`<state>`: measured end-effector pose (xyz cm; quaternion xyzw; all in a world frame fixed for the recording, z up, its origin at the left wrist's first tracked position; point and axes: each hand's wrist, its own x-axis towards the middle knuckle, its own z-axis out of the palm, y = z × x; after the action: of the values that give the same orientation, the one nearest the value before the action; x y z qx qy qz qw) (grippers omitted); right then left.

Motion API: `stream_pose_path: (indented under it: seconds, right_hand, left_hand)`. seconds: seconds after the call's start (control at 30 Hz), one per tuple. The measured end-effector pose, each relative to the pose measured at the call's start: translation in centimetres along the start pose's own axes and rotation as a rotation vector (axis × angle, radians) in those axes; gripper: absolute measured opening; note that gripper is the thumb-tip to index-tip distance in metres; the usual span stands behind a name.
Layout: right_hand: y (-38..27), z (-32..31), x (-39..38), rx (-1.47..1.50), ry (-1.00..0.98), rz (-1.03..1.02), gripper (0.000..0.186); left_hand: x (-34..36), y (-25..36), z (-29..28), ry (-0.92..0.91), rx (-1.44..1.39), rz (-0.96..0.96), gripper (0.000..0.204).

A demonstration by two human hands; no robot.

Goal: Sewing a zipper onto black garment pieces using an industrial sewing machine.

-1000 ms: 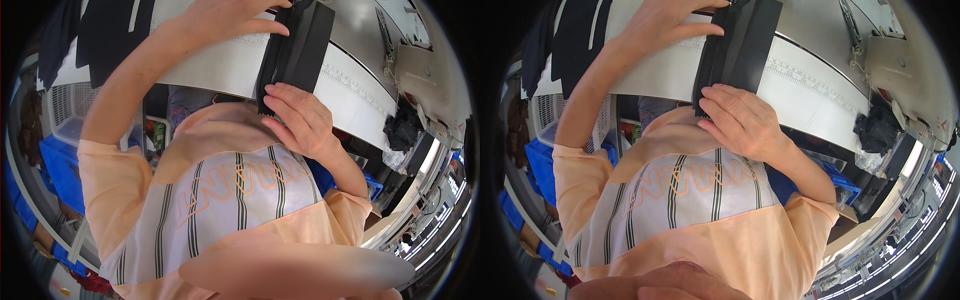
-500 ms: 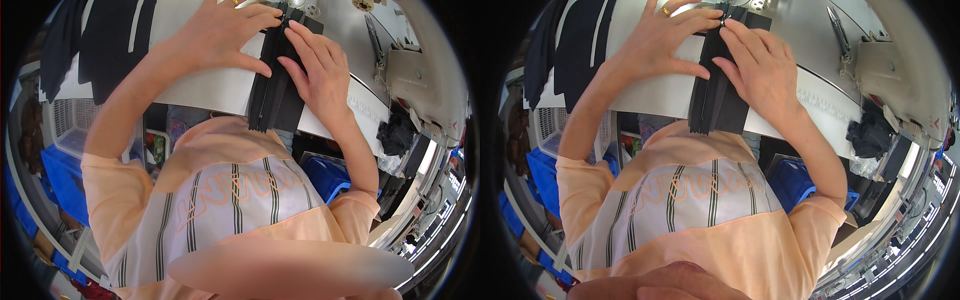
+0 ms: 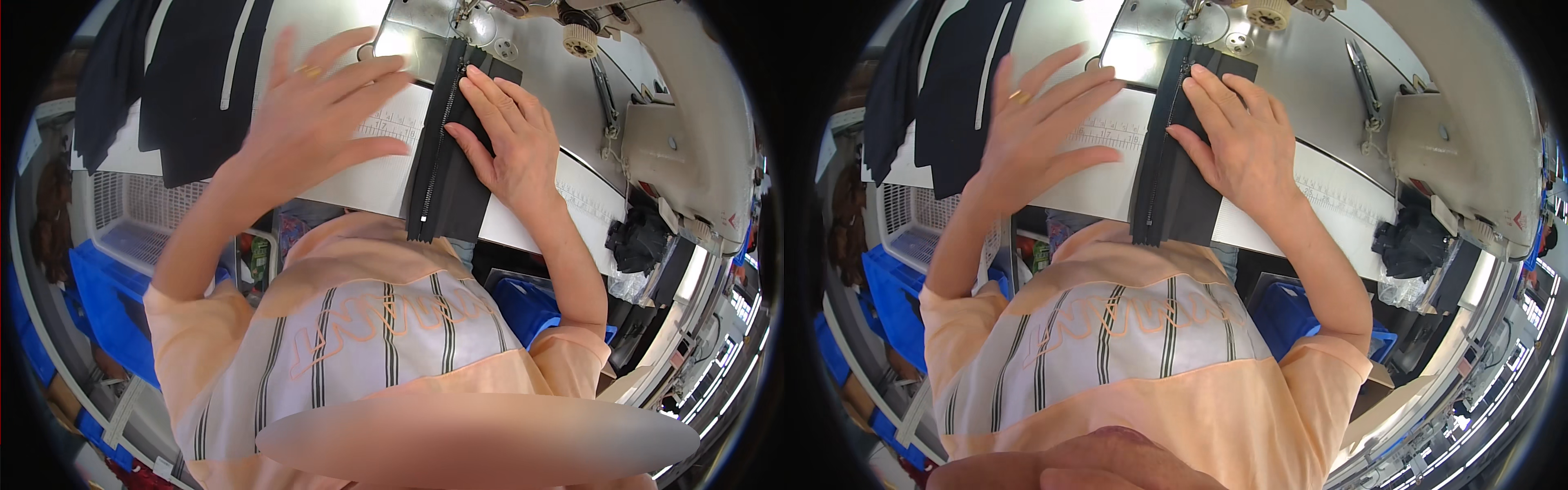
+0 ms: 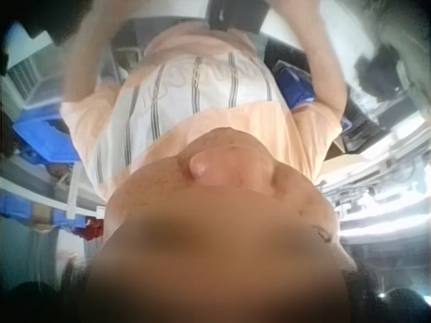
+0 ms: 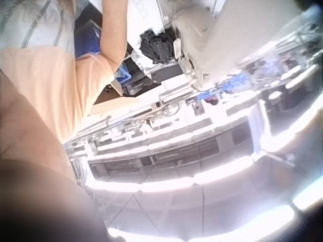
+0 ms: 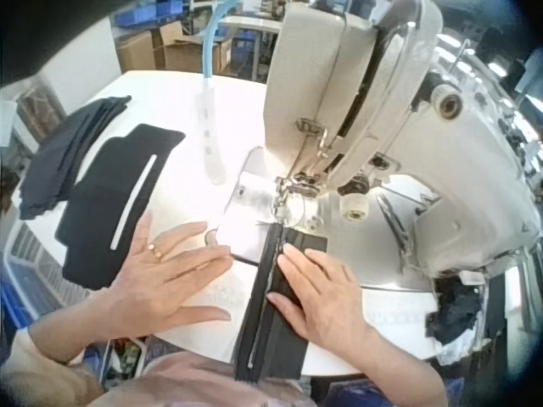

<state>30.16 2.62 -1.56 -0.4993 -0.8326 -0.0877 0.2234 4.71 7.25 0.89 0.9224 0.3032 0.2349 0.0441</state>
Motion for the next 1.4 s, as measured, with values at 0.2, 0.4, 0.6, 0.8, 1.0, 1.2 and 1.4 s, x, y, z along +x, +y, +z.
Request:
stream_pose_path:
  seconds: [0.2,0.4,0.6,0.8,1.0,1.2,1.4]
  right_hand:
    - [0.0,0.1,-0.2,-0.011,0.010,0.015,0.046]
    - [-0.4,-0.3,0.2,-0.013,-0.023,0.025,0.046]
    - [-0.2,-0.6,-0.1,-0.024,-0.037,0.033,0.047]
    - [0.5,-3.4,-3.7,-0.069,-0.071,0.149,0.048]
    - [1.3,-3.9,-6.0,-0.100,-0.019,0.192,0.045]
    - [1.3,-3.6,-5.9,-0.093,0.007,0.192,0.045]
    - [1.3,-3.7,-5.8,-0.109,0.016,0.190,0.045]
  left_hand:
    - [-9.9,-3.3,-5.4,-0.104,0.261,-0.422,0.055]
    - [-11.7,-6.5,-5.6,-0.117,0.251,-0.370,0.065]
    - [-9.5,-6.5,-5.4,-0.019,0.051,-0.241,0.054]
    - [-12.2,-0.2,-3.9,0.001,0.079,-0.063,0.035]
    - [-10.8,1.0,-3.2,0.014,0.001,-0.037,0.030]
    - [-9.3,5.7,-2.0,-0.005,-0.100,0.085,0.024]
    - [-6.7,6.6,0.8,0.125,-0.156,0.036,0.028]
